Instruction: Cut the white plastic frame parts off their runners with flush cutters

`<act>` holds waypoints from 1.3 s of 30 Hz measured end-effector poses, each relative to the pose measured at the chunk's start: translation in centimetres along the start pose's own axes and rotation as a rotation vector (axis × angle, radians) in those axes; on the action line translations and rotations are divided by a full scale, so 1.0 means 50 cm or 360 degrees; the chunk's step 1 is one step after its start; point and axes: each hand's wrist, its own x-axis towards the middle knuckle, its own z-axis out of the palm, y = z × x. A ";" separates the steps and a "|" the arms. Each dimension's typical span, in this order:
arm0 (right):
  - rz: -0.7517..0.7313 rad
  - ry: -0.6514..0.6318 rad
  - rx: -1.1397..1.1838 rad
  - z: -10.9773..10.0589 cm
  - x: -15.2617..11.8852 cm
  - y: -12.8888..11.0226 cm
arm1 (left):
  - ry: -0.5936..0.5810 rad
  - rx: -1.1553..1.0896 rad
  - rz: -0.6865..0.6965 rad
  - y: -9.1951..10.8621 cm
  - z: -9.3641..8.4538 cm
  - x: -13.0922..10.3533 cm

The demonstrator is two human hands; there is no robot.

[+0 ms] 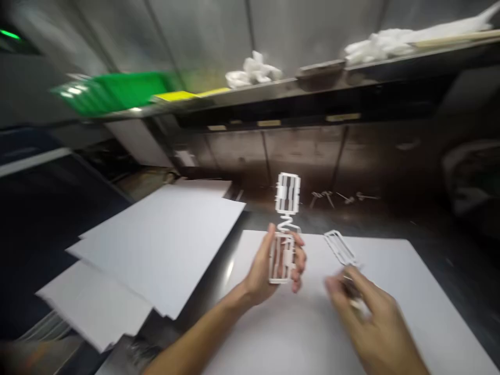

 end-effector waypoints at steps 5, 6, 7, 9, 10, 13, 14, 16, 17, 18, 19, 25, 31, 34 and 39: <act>-0.0540 -0.0006 -0.0617 0.017 0.028 0.009 | 0.0084 -0.0097 0.0011 0.017 -0.009 -0.009; -0.0687 -0.0051 -0.0753 0.022 0.032 0.008 | 0.0110 -0.0106 0.0001 0.021 -0.005 -0.011; -0.0771 -0.0145 -0.0808 0.027 0.034 0.008 | 0.0139 -0.0096 -0.0003 0.026 0.001 -0.011; -0.0870 -0.0319 -0.0841 0.039 0.032 0.011 | 0.0323 0.0139 0.0055 0.034 0.009 -0.006; -0.0958 -0.0383 -0.0842 0.045 0.030 0.013 | 0.0397 0.0221 0.0090 0.036 0.010 0.000; -0.1310 -0.0441 -0.0841 0.065 0.028 0.019 | 0.0494 0.0437 0.0125 0.033 0.004 0.023; -0.1375 -0.0459 -0.0855 0.070 0.028 0.020 | 0.0488 0.0474 0.0151 0.030 0.001 0.030; -0.1433 -0.0509 -0.0891 0.076 0.030 0.019 | 0.0458 0.0484 0.0224 0.022 -0.001 0.041; -0.1454 -0.0531 -0.0907 0.076 0.031 0.018 | 0.0459 0.0466 0.0259 0.018 0.001 0.045; -0.1472 -0.0545 -0.0919 0.076 0.032 0.018 | 0.0473 0.0452 0.0280 0.016 0.003 0.048; -0.1482 -0.0549 -0.0927 0.075 0.033 0.018 | 0.0499 0.0451 0.0272 0.014 0.007 0.050; -0.1455 -0.0492 -0.0966 0.068 0.023 0.022 | 0.0588 0.0338 0.0250 0.008 0.024 0.056; -0.1435 -0.0456 -0.0980 0.066 0.010 0.028 | 0.0473 0.0238 0.0210 -0.004 0.020 0.055; -0.1390 -0.0464 -0.0981 0.064 0.005 0.033 | 0.0503 0.0220 0.0168 -0.011 0.021 0.053; -0.1358 -0.0469 -0.0981 0.068 0.000 0.037 | 0.0502 0.0284 0.0104 -0.015 0.022 0.051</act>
